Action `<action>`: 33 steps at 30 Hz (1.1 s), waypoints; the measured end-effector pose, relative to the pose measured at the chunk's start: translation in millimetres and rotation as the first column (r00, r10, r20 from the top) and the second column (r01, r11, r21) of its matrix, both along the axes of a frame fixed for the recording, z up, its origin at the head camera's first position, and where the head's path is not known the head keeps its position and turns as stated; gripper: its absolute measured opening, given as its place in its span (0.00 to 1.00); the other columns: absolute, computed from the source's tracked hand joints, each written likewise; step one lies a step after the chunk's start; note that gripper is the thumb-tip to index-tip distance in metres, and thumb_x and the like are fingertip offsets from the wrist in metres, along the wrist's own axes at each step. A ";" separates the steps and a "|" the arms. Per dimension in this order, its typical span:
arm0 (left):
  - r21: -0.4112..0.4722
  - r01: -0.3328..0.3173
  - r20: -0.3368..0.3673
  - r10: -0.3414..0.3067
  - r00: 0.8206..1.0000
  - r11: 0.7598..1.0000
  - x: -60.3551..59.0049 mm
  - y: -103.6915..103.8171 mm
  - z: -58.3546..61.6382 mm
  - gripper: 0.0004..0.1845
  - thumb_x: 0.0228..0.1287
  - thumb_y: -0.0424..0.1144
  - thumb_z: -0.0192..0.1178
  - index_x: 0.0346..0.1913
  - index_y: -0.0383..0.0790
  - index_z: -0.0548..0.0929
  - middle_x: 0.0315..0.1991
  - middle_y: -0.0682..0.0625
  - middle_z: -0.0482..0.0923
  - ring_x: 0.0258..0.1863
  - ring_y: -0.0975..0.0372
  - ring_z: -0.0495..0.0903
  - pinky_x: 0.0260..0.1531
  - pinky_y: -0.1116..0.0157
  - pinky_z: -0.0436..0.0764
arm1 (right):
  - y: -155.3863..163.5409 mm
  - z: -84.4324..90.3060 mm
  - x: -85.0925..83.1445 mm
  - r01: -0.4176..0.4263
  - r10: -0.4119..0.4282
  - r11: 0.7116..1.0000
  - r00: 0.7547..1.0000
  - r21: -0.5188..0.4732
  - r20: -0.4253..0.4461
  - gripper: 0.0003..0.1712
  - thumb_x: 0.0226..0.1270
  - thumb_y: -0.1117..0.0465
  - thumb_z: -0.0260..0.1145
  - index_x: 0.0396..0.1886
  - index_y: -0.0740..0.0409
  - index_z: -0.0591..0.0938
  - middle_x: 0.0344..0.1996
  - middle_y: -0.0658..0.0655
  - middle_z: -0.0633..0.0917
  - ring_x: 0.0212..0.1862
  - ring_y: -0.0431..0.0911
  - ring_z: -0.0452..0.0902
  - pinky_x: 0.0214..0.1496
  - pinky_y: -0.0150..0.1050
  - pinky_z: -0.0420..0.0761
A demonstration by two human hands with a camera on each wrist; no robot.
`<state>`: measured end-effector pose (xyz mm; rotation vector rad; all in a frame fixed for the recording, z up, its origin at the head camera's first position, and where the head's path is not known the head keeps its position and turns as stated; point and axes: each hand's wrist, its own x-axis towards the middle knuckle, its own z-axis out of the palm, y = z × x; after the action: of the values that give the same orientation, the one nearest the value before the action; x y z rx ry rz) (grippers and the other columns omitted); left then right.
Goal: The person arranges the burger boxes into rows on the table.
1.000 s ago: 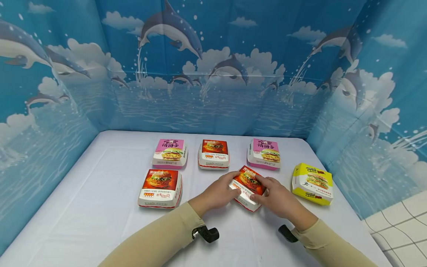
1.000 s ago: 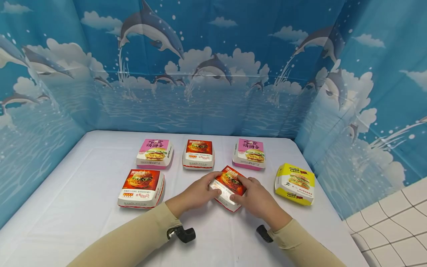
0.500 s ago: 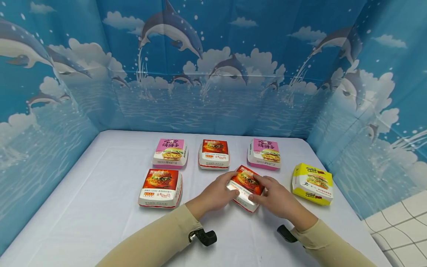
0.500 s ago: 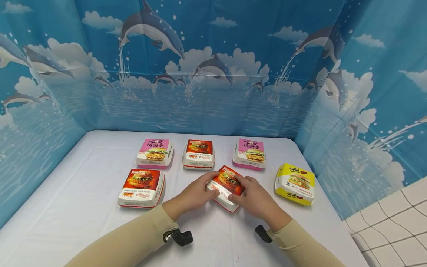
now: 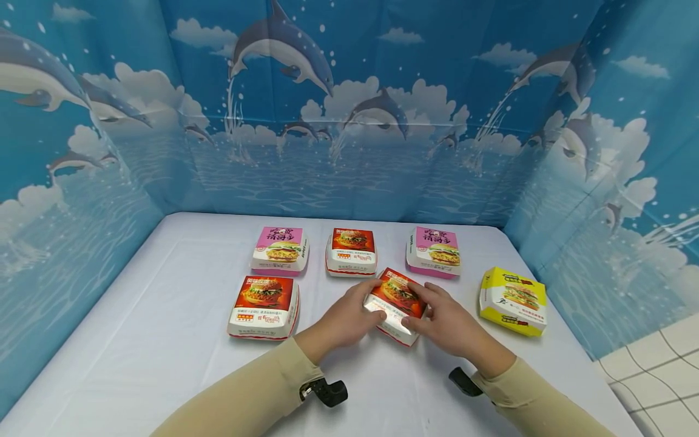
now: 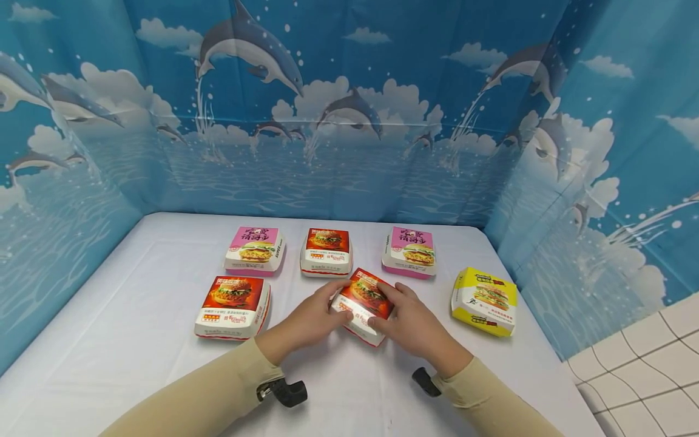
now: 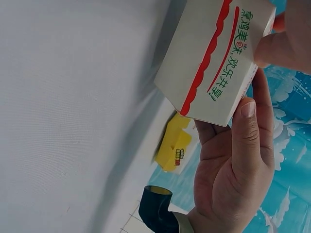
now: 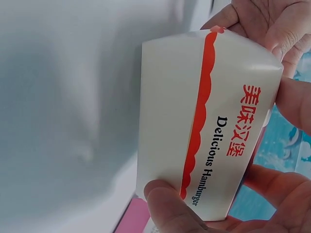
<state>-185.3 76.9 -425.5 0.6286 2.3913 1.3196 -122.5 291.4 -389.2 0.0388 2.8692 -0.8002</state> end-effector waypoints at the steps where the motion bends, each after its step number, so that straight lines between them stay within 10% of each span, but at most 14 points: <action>1: -0.003 -0.003 0.002 0.003 1.000 1.000 0.5 -1.1 0.1 0.36 0.74 0.46 0.64 0.81 0.53 0.65 0.81 0.49 0.63 0.77 0.54 0.66 0.76 0.45 0.67 | -0.4 -0.2 -0.2 -0.001 0.001 1.000 1.000 -0.003 0.000 0.50 0.66 0.39 0.75 0.83 0.47 0.66 0.81 0.72 0.60 0.58 0.57 0.79 0.54 0.49 0.88; 33: -0.087 -0.100 -0.012 0.099 0.995 0.991 15.3 -35.5 4.2 0.41 0.68 0.50 0.69 0.81 0.60 0.63 0.76 0.38 0.65 0.63 0.50 0.75 0.65 0.42 0.76 | -27.1 -2.8 -9.1 -0.069 0.070 0.995 0.998 -0.078 0.001 0.47 0.67 0.46 0.76 0.82 0.41 0.67 0.83 0.67 0.57 0.64 0.59 0.79 0.63 0.54 0.85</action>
<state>-170.1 41.4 -421.3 0.4968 2.5005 1.2445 -131.6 264.3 -392.0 -0.0687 2.8157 -0.8967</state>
